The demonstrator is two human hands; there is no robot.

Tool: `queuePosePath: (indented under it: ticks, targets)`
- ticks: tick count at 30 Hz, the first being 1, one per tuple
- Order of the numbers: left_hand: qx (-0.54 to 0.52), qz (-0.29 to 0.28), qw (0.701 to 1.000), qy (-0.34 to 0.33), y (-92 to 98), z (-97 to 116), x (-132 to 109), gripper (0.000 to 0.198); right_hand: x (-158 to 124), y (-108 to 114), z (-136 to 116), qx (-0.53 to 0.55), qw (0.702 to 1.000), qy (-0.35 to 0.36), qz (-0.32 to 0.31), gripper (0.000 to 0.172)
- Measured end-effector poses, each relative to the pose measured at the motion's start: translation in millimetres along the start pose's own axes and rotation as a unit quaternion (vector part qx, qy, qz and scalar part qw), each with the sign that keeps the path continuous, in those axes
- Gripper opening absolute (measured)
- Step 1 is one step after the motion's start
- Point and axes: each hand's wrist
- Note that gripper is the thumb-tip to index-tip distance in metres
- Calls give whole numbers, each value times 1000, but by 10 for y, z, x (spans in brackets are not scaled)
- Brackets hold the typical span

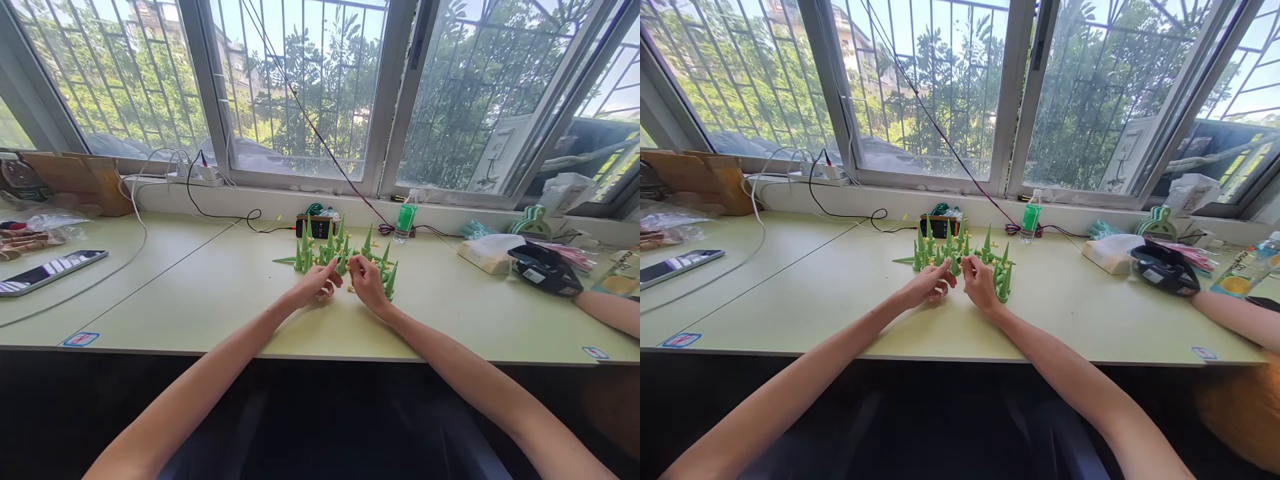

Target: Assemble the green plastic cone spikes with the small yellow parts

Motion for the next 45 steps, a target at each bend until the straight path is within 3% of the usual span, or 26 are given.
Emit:
queuePosePath:
  ticks: [5,17,25,45]
  targets:
    - [-50,-8,998,34,4,10,-9,64,-12,-10,-21,27,999,-9,-28,37]
    - [-86,-19,996,17,41,18,-10,49,-10,2,-19,19,999,0,-37,37]
    - [-46,-32,998,-9,40,27,-31,47,6,-8,25,-10,1000,12,-21,38]
    - [85,13,988,-126,-12,44,-85,40,21,-15,43,-44,999,22,-4,41]
Point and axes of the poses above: each hand's wrist, its own x-axis towards the middle knuckle, its own y-axis out of the back of the hand, z = x × y, and after that the axes turned 7 degrees about -x, right-handed
